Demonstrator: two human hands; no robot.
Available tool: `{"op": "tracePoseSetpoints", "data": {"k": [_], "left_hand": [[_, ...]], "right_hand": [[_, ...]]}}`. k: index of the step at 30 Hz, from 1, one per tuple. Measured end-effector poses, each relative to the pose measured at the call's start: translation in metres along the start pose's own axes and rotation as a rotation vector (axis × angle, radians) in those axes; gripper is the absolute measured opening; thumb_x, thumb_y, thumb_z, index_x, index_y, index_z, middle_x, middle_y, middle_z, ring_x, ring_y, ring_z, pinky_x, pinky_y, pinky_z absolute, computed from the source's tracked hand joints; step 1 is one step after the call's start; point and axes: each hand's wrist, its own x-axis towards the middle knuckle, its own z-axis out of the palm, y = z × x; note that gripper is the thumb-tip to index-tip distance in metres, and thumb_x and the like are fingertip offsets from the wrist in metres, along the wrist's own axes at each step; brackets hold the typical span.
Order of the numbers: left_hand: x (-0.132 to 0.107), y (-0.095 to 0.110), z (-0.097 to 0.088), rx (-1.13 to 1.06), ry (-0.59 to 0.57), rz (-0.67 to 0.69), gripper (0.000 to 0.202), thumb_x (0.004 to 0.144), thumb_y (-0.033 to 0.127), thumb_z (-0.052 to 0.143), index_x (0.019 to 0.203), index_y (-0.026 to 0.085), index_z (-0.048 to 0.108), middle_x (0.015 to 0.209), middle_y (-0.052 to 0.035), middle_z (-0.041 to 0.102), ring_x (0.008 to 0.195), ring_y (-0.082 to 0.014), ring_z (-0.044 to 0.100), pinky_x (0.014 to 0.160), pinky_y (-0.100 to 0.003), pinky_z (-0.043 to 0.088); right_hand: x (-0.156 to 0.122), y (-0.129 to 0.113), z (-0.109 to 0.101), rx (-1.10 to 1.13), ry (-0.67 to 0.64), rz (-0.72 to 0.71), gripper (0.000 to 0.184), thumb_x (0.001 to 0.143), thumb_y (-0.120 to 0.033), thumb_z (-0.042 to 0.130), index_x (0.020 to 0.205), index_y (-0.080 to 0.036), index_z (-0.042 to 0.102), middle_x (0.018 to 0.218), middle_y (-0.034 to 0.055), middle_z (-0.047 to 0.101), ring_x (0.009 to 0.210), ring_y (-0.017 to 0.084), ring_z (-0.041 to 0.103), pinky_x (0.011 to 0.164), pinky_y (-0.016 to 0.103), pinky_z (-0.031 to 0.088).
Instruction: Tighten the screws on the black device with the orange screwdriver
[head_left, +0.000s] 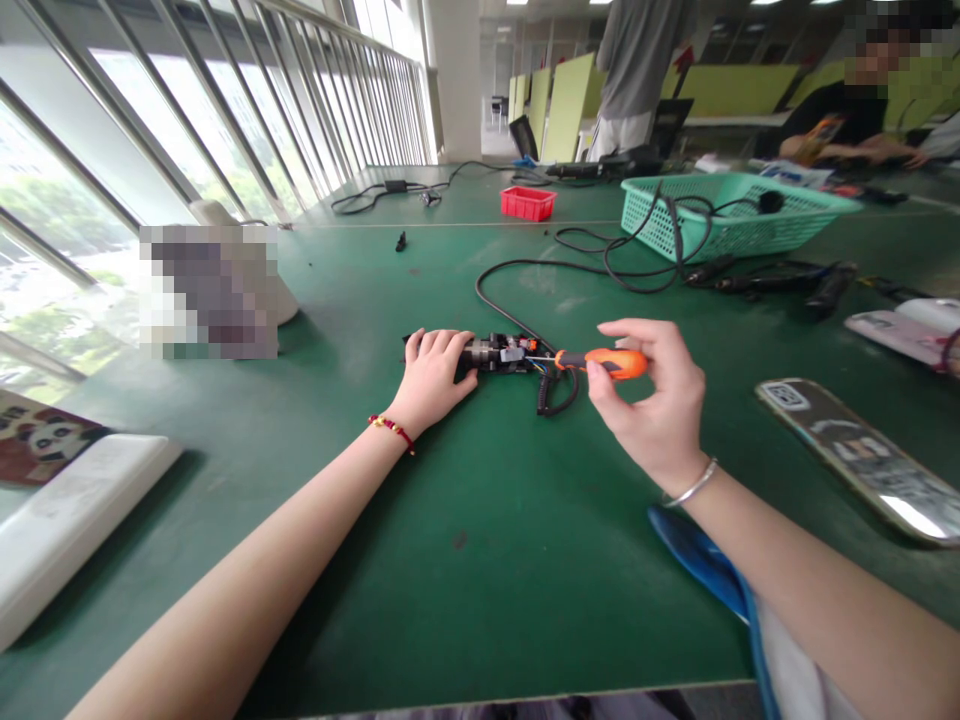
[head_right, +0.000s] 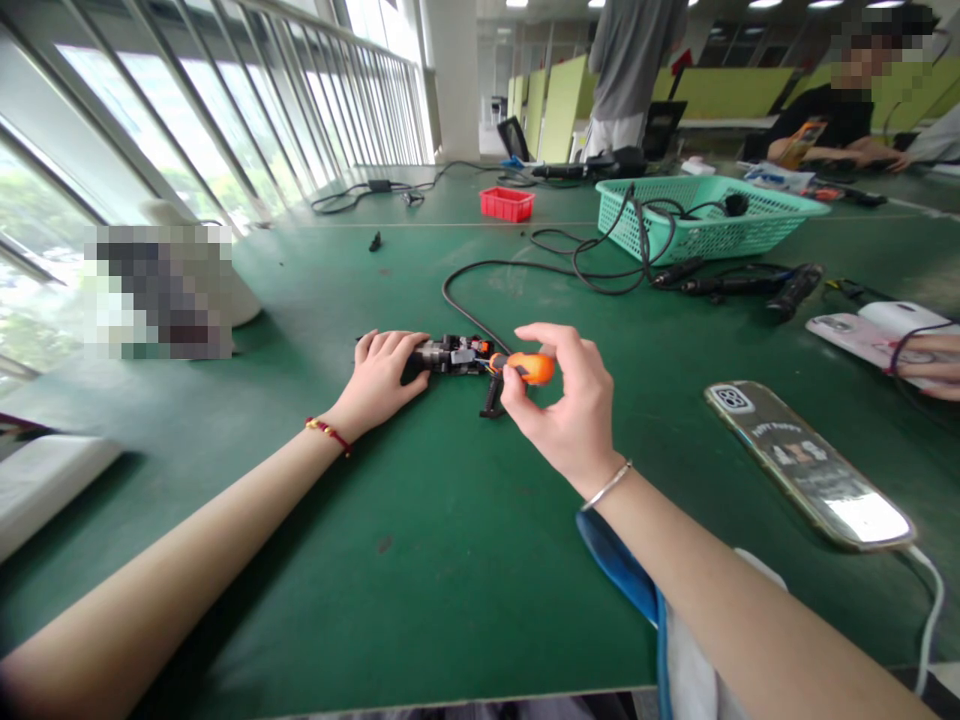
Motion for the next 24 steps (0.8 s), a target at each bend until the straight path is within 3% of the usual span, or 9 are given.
{"op": "tracePoseSetpoints", "data": {"k": [3,8,14,16,20,22,24], "left_hand": [[-0.0001,0.0003,-0.0002,0.001,-0.003,0.000,0.041,0.085,0.031,0.046,0.124,0.019,0.050,0.123,-0.0093,0.056,0.120,-0.0265,0.046,0.113,-0.048,0.020],[-0.0003,0.0000,-0.0002,0.005,-0.002,0.003,0.040,0.085,0.032,0.046,0.123,0.019,0.049,0.123,-0.0089,0.056,0.121,-0.0263,0.045,0.113,-0.048,0.019],[-0.0004,-0.0003,0.0000,0.011,-0.001,0.003,0.041,0.085,0.032,0.046,0.123,0.019,0.049,0.124,-0.0092,0.056,0.121,-0.0263,0.045,0.113,-0.047,0.019],[-0.0003,-0.0003,0.0000,0.014,-0.002,0.004,0.041,0.085,0.032,0.046,0.124,0.018,0.049,0.123,-0.0092,0.057,0.120,-0.0264,0.045,0.113,-0.047,0.020],[-0.0002,-0.0004,0.0001,0.014,0.000,0.005,0.041,0.085,0.032,0.046,0.124,0.018,0.050,0.123,-0.0093,0.057,0.120,-0.0264,0.046,0.113,-0.047,0.020],[-0.0002,-0.0002,0.0001,0.012,0.001,0.003,0.041,0.085,0.031,0.047,0.124,0.018,0.050,0.123,-0.0094,0.057,0.120,-0.0266,0.046,0.113,-0.047,0.020],[-0.0002,0.0001,0.0000,0.011,0.002,0.002,0.041,0.085,0.031,0.047,0.123,0.018,0.050,0.123,-0.0094,0.057,0.120,-0.0266,0.046,0.113,-0.048,0.020]], "right_hand": [[0.0007,0.0000,0.0001,0.018,0.012,-0.057,0.032,0.073,-0.020,0.063,0.104,-0.022,0.057,0.094,0.0045,0.065,0.083,0.019,0.061,0.076,0.034,0.051],[-0.0010,-0.0024,-0.0006,-0.035,-0.050,0.033,0.009,0.077,-0.026,0.062,0.085,-0.024,0.061,0.059,-0.0027,0.057,0.065,0.017,0.058,0.067,0.032,0.050],[0.0000,0.0008,0.0000,0.022,0.016,-0.061,0.034,0.072,-0.019,0.062,0.105,-0.021,0.057,0.098,0.0058,0.064,0.084,0.019,0.061,0.076,0.035,0.051],[0.0006,0.0002,0.0000,0.020,0.011,-0.048,0.031,0.073,-0.020,0.063,0.103,-0.021,0.058,0.090,0.0046,0.065,0.081,0.019,0.061,0.074,0.034,0.051],[0.0002,-0.0024,-0.0001,-0.039,-0.021,-0.002,0.004,0.077,-0.025,0.062,0.080,-0.023,0.061,0.062,-0.0015,0.061,0.063,0.017,0.057,0.065,0.032,0.050],[0.0000,-0.0020,0.0000,-0.041,-0.012,-0.004,0.008,0.076,-0.025,0.062,0.083,-0.023,0.061,0.070,-0.0002,0.064,0.066,0.017,0.059,0.067,0.032,0.050],[0.0001,-0.0004,0.0001,-0.020,0.001,-0.021,0.022,0.074,-0.023,0.063,0.096,-0.023,0.060,0.085,0.0027,0.066,0.074,0.018,0.060,0.070,0.034,0.051]]}}
